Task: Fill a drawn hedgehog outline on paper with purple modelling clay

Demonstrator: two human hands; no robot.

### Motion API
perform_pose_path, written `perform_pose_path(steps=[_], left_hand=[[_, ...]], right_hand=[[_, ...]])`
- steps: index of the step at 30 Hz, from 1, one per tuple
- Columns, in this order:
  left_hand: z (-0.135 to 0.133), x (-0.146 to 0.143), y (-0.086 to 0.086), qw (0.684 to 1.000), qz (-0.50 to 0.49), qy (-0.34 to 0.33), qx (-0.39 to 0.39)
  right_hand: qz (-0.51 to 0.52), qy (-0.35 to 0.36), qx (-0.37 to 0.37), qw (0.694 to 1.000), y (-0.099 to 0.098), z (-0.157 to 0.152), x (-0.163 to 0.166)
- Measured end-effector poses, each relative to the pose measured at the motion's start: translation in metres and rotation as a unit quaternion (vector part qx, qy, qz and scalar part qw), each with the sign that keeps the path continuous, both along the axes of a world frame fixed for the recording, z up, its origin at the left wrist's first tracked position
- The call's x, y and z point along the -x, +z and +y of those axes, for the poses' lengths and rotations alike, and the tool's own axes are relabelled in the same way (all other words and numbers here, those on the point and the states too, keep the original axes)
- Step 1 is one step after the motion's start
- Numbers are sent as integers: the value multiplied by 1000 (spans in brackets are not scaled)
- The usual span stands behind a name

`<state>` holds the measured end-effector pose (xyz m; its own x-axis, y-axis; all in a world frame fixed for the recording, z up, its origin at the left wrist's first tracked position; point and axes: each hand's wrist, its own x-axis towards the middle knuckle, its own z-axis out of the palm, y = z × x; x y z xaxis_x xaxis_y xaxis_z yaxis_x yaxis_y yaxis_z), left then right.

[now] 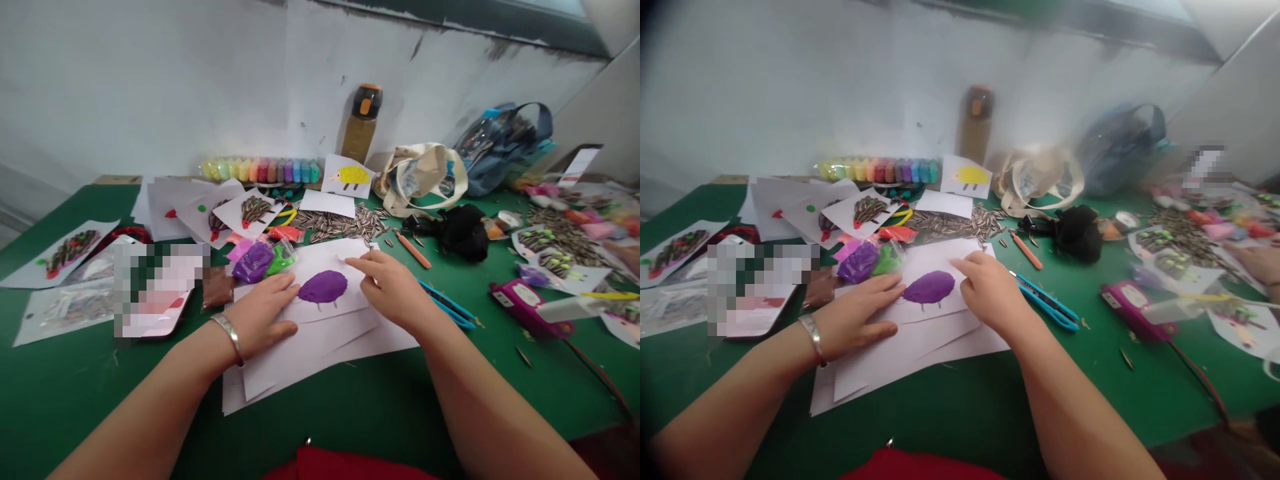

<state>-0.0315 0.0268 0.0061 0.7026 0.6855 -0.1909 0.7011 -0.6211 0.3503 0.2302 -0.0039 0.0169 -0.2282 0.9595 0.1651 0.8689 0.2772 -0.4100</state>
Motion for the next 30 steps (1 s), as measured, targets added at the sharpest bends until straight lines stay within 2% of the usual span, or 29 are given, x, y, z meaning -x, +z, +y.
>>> perform_pose_path(steps=[6,11,17,22,27,30], left_hand=[[0,5,4,999,24,-23,2],[0,11,-1,999,-8,-42,-23],[-2,6,6,999,-14,-8,-28],[-5,1,7,999,-17,-21,-38],[-3,0,7,1000,-7,-4,-24],[-4,-2,10,999,9,-12,-29]], right_hand=[[-48,33,18,998,-7,0,7],[-116,57,47,991,-5,-2,12],[-132,78,77,985,4,-7,11],[-140,110,78,981,5,-12,11],[-148,99,27,984,3,-17,23],[-138,137,26,981,-1,-21,36]])
